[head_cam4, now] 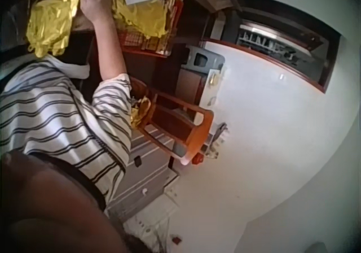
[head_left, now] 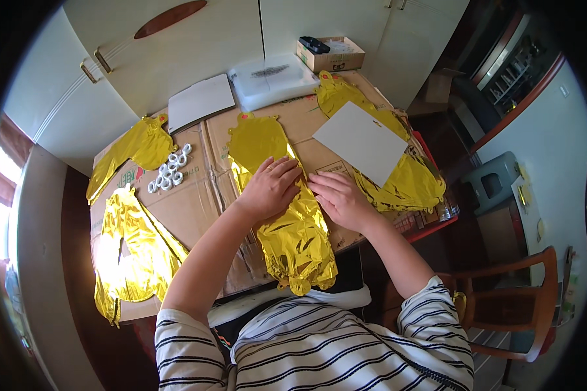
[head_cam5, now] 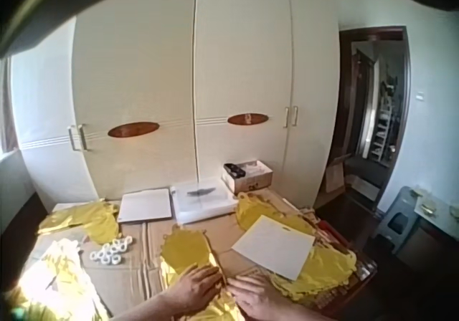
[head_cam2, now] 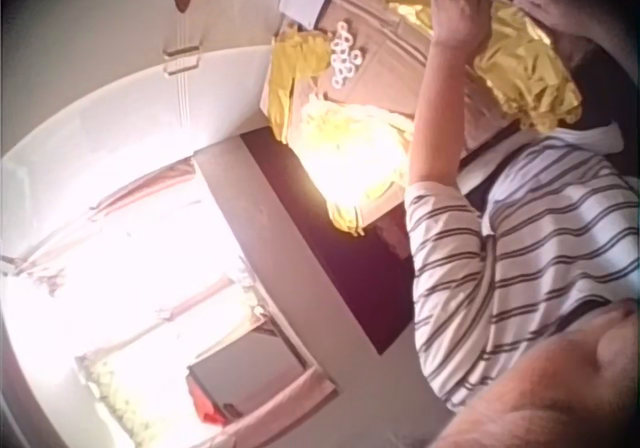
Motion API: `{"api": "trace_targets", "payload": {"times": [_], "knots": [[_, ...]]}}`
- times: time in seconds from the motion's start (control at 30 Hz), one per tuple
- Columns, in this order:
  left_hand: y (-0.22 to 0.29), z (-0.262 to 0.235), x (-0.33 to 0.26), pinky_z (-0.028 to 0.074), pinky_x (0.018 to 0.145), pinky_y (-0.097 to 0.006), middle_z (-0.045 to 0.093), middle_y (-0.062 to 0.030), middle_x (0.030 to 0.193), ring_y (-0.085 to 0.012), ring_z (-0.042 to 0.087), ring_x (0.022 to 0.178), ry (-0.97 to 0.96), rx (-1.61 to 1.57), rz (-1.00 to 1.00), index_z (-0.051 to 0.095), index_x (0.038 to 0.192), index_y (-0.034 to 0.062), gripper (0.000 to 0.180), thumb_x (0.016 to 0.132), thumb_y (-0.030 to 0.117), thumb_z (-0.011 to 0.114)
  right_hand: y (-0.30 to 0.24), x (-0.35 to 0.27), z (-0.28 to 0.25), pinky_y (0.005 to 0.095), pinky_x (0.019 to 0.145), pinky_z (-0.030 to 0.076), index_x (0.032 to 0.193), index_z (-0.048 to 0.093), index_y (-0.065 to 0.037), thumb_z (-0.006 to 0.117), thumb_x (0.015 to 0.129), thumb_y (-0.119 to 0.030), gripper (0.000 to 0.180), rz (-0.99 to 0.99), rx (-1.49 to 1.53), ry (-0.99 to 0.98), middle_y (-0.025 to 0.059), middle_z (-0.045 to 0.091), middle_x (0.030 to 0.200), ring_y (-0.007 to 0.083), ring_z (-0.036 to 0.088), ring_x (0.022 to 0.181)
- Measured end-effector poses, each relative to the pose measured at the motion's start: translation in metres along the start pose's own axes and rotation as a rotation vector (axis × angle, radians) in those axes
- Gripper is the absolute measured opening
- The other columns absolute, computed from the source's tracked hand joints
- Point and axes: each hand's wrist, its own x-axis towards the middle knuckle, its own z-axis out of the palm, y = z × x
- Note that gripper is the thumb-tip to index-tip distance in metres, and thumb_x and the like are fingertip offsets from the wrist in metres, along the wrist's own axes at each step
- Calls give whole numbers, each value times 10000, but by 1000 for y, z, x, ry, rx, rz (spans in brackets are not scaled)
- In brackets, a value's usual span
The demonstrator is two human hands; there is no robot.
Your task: Folding and flattening gold-colored foil packaging materials on a table.
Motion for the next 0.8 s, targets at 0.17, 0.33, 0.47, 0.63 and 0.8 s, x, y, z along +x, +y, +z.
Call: {"api": "trace_targets", "payload": {"times": [0.17, 0.33, 0.47, 0.63, 0.8], "knots": [[3, -5, 4, 389, 1157, -539, 616, -153, 1370, -347, 562, 1320, -12, -7, 3, 635, 1310, 49, 420, 939, 240, 675, 2, -2, 2, 463, 1098, 441, 1176, 707, -32, 683, 900, -124, 292, -75, -99, -29, 116, 677, 1287, 321, 579, 1270], [2, -7, 7, 405, 1133, -518, 625, -158, 1333, -352, 591, 1248, -16, 5, 9, 631, 1305, 38, 414, 940, 230, 658, 0, 2, -2, 462, 1093, 436, 1154, 702, -29, 676, 897, -152, 287, -140, -171, -44, 114, 679, 1266, 311, 579, 1257], [6, -11, 14, 414, 1118, -477, 651, -155, 1284, -340, 605, 1216, -20, -17, -44, 660, 1254, 31, 384, 942, 254, 655, -1, 3, -5, 456, 1095, 434, 1143, 707, -35, 652, 890, -158, 287, -201, -245, -39, 110, 681, 1261, 299, 587, 1250], [1, -4, 19, 464, 1038, -464, 672, -161, 1217, -363, 626, 1146, 54, 13, -53, 675, 1217, 14, 394, 917, 268, 702, -7, 2, -11, 451, 1092, 436, 1133, 712, -35, 647, 871, -146, 292, -241, -221, -66, 109, 684, 1246, 294, 597, 1237], [1, -1, 17, 494, 990, -460, 666, -156, 1229, -365, 634, 1129, 119, -14, -53, 674, 1218, 18, 400, 901, 254, 737, -7, -4, -11, 447, 1083, 449, 1180, 706, -46, 673, 859, -123, 332, -197, -133, -56, 114, 674, 1270, 297, 600, 1238]]}}
